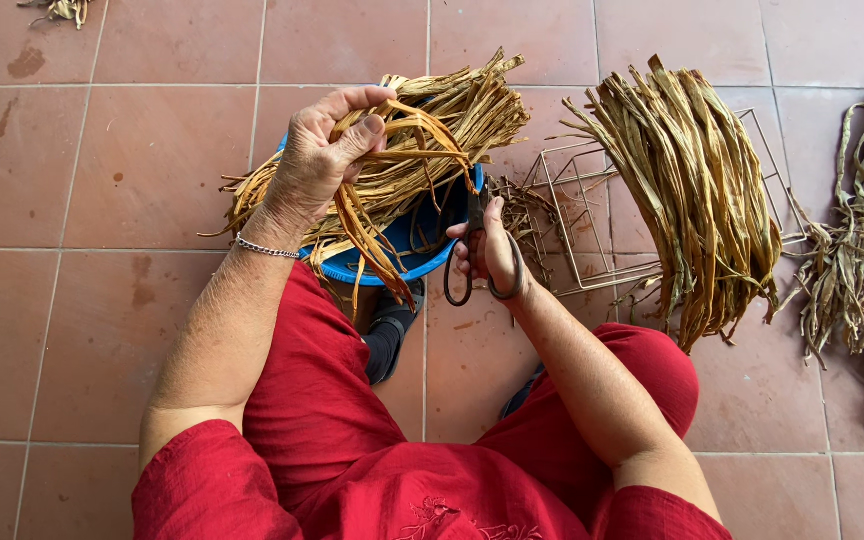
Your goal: The person sits on a tiled floor and uses shears to trim dried plant strips. They pick up strips from a blue basin, cut them, and place the trimmed pieces onto a wire rack.
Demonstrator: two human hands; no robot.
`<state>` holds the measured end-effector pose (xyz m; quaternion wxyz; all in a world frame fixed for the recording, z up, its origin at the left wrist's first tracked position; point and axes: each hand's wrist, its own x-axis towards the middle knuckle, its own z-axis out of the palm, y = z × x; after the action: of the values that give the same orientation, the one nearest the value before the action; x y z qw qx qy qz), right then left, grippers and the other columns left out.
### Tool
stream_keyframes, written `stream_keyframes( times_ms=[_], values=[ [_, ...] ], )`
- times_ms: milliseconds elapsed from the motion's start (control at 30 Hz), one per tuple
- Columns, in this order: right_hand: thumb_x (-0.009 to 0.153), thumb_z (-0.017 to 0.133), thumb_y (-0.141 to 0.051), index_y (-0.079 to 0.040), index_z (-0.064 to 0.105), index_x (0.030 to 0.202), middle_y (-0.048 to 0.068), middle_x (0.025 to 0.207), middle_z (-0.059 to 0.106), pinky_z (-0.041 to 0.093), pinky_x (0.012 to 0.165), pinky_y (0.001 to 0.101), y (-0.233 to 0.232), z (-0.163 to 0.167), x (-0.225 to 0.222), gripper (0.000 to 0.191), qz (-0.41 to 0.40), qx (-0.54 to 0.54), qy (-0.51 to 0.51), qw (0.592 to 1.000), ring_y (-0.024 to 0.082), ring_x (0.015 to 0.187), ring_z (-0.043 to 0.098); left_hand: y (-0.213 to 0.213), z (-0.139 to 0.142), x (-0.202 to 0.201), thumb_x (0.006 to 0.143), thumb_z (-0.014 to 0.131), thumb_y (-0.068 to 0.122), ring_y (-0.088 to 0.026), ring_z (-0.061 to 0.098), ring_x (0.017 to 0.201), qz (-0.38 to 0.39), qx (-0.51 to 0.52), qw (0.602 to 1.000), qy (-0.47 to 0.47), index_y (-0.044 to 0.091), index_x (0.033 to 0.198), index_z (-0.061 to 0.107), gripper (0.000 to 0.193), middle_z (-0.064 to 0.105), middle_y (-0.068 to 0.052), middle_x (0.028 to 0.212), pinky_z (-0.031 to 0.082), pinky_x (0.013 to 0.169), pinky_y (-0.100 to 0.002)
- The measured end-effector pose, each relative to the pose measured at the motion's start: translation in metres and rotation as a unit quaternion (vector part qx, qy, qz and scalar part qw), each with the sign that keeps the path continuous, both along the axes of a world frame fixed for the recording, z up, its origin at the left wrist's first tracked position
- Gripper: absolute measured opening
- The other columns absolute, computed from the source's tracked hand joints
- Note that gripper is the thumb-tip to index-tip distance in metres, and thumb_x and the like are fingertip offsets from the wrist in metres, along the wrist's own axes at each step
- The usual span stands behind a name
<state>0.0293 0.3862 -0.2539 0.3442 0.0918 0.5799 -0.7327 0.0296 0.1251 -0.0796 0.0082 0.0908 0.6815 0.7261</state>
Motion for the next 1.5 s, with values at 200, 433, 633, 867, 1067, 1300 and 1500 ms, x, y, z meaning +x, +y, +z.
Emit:
stream_keyframes(
  times_ms=[200, 433, 633, 867, 1067, 1300, 1500],
  values=[
    [0.096, 0.020, -0.080, -0.003, 0.062, 0.092, 0.000, 0.064, 0.046, 0.031, 0.043, 0.0280, -0.001, -0.003, 0.005, 0.087, -0.056, 0.014, 0.034, 0.998, 0.011, 0.049, 0.038, -0.001, 0.001, 0.000, 0.106, 0.067, 0.024, 0.003, 0.049, 0.061, 0.007, 0.009, 1.000, -0.001, 0.005, 0.133, 0.065, 0.033, 0.066, 0.003, 0.085, 0.036, 0.049, -0.013],
    [0.098, 0.030, -0.076, -0.006, 0.068, 0.101, 0.000, 0.070, 0.052, 0.038, 0.051, 0.0316, 0.003, -0.023, -0.003, 0.080, -0.063, 0.149, -0.006, 0.987, 0.013, 0.058, 0.046, -0.003, 0.003, -0.001, 0.106, 0.068, 0.023, 0.003, 0.043, 0.059, -0.002, 0.050, 0.999, 0.019, 0.005, 0.133, 0.064, 0.033, 0.064, 0.004, 0.086, 0.031, 0.048, -0.014],
    [0.097, 0.049, -0.071, -0.003, 0.067, 0.104, 0.022, 0.102, 0.064, 0.039, 0.095, 0.0552, -0.007, -0.018, 0.005, 0.071, 0.135, 0.549, 0.320, 0.760, 0.037, 0.100, 0.059, 0.005, 0.013, 0.004, 0.107, 0.066, 0.022, 0.003, 0.045, 0.061, -0.008, 0.043, 0.999, 0.030, 0.004, 0.136, 0.063, 0.034, 0.065, 0.003, 0.086, 0.033, 0.049, -0.014],
    [0.090, 0.060, -0.070, -0.004, 0.066, 0.106, 0.023, 0.112, 0.063, 0.034, 0.099, 0.0552, -0.009, 0.009, 0.000, 0.069, 0.109, 0.598, 0.436, 0.663, 0.040, 0.113, 0.053, 0.025, 0.026, 0.017, 0.107, 0.066, 0.022, 0.002, 0.051, 0.064, -0.027, 0.008, 0.999, 0.038, 0.003, 0.134, 0.065, 0.032, 0.067, 0.003, 0.088, 0.038, 0.050, -0.014],
    [0.095, 0.052, -0.070, -0.001, 0.066, 0.108, 0.024, 0.105, 0.065, 0.041, 0.093, 0.0544, -0.007, 0.008, -0.006, 0.071, 0.144, 0.598, 0.389, 0.686, 0.038, 0.102, 0.063, 0.032, 0.034, 0.025, 0.106, 0.066, 0.023, 0.002, 0.050, 0.065, -0.050, 0.009, 0.998, 0.028, 0.004, 0.134, 0.065, 0.033, 0.066, 0.003, 0.086, 0.038, 0.050, -0.013],
    [0.102, 0.043, -0.070, -0.001, 0.070, 0.088, 0.018, 0.071, 0.068, 0.054, 0.066, 0.0506, -0.009, 0.000, -0.005, 0.076, 0.199, 0.591, 0.391, 0.677, 0.035, 0.071, 0.070, 0.028, 0.035, 0.021, 0.108, 0.066, 0.021, 0.002, 0.054, 0.068, -0.049, 0.038, 0.998, 0.028, 0.002, 0.135, 0.064, 0.034, 0.068, 0.002, 0.090, 0.038, 0.051, -0.013],
    [0.094, 0.048, -0.076, -0.005, 0.075, 0.079, 0.014, 0.072, 0.071, 0.052, 0.070, 0.0467, -0.002, 0.003, 0.003, 0.078, 0.280, 0.611, 0.332, 0.662, 0.031, 0.076, 0.072, 0.014, 0.037, 0.014, 0.096, 0.078, 0.023, -0.002, 0.061, 0.097, -0.059, -0.029, 0.997, 0.040, 0.002, 0.149, 0.048, 0.064, 0.069, 0.001, 0.112, 0.051, 0.084, -0.018]
  ],
)
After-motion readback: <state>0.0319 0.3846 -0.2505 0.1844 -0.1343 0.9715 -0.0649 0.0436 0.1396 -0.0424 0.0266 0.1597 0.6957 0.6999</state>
